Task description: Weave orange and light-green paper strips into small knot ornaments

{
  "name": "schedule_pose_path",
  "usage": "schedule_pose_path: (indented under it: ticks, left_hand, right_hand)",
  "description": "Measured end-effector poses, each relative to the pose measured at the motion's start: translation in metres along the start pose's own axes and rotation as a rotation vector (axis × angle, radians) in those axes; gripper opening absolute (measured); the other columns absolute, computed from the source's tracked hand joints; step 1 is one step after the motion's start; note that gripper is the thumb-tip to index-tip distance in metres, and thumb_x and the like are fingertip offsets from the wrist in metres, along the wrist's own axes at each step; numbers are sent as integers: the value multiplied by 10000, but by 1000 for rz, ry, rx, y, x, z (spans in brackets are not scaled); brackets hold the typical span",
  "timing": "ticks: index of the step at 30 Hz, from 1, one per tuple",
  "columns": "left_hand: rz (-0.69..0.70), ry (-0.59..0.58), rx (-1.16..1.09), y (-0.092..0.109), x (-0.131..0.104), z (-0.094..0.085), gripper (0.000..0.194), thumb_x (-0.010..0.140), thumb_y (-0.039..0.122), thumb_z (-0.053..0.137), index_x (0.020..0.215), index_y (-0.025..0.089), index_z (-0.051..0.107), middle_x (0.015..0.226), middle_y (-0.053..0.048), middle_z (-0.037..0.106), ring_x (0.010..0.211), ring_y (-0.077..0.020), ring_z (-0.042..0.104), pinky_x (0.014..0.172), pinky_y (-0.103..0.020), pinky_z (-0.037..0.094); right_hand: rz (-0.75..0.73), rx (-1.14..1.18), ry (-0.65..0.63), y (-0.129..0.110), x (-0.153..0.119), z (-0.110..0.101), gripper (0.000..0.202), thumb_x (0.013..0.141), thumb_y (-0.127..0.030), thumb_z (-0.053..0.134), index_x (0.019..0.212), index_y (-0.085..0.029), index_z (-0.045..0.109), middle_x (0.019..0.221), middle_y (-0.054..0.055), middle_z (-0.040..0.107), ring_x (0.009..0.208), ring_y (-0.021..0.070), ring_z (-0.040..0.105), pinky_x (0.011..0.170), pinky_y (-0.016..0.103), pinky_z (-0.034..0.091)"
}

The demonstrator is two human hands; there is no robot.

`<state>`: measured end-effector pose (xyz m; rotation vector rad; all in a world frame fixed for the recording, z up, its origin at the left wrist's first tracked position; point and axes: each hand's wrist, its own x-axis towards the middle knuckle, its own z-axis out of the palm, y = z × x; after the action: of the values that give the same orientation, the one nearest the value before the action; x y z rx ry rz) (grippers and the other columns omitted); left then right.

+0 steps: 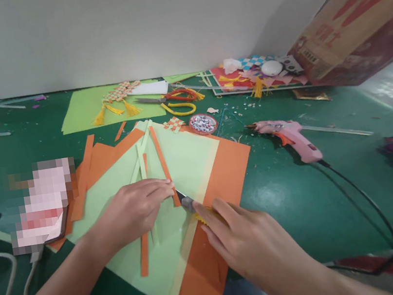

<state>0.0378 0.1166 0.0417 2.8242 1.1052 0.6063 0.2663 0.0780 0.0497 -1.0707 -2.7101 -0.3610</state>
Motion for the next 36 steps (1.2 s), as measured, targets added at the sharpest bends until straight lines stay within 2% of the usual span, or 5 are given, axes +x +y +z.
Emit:
schedule_pose_path:
  ticks: [12, 19, 26, 30, 36]
  left_hand:
    - [-12, 9, -15, 2, 1, 0, 310, 851, 23, 400, 994, 147, 645, 1078, -61, 716, 1009, -175, 669, 855, -303, 564]
    - [6, 14, 10, 2, 1, -2, 300, 862, 37, 399, 995, 140, 647, 1076, -72, 717, 1001, -180, 673, 844, -301, 568]
    - [103, 52, 48, 9, 6, -5, 188, 905, 158, 464, 929, 139, 650, 939, -62, 744, 906, -197, 699, 788, -313, 575]
    - [29, 43, 46, 12, 10, 0, 253, 956, 215, 418, 882, 144, 650, 889, -53, 735, 853, -190, 693, 767, -313, 563]
    - [-166, -12, 23, 9, 8, 6, 419, 903, 477, 476, 1100, 133, 608, 1144, -112, 666, 1091, -238, 606, 930, -379, 504]
  right_hand:
    - [22, 5, -9, 0, 5, 0, 382, 727, -156, 618, 1101, -90, 658, 720, 41, 614, 525, 113, 568, 403, 228, 377]
    - [18, 18, -49, 0, 3, 0, 338, 796, -137, 541, 1117, -91, 637, 766, 68, 626, 558, 108, 568, 426, 226, 370]
    - [-44, 22, -115, -2, -4, -4, 332, 767, -128, 592, 1093, -105, 650, 825, 80, 650, 611, 133, 579, 431, 243, 383]
    - [-52, 11, -98, -3, -5, -3, 374, 760, -122, 600, 1129, -74, 632, 808, 82, 644, 593, 134, 575, 412, 245, 379]
    - [-45, 11, -18, -5, -5, -1, 358, 776, -141, 583, 1118, -49, 635, 753, 75, 618, 550, 134, 556, 398, 249, 366]
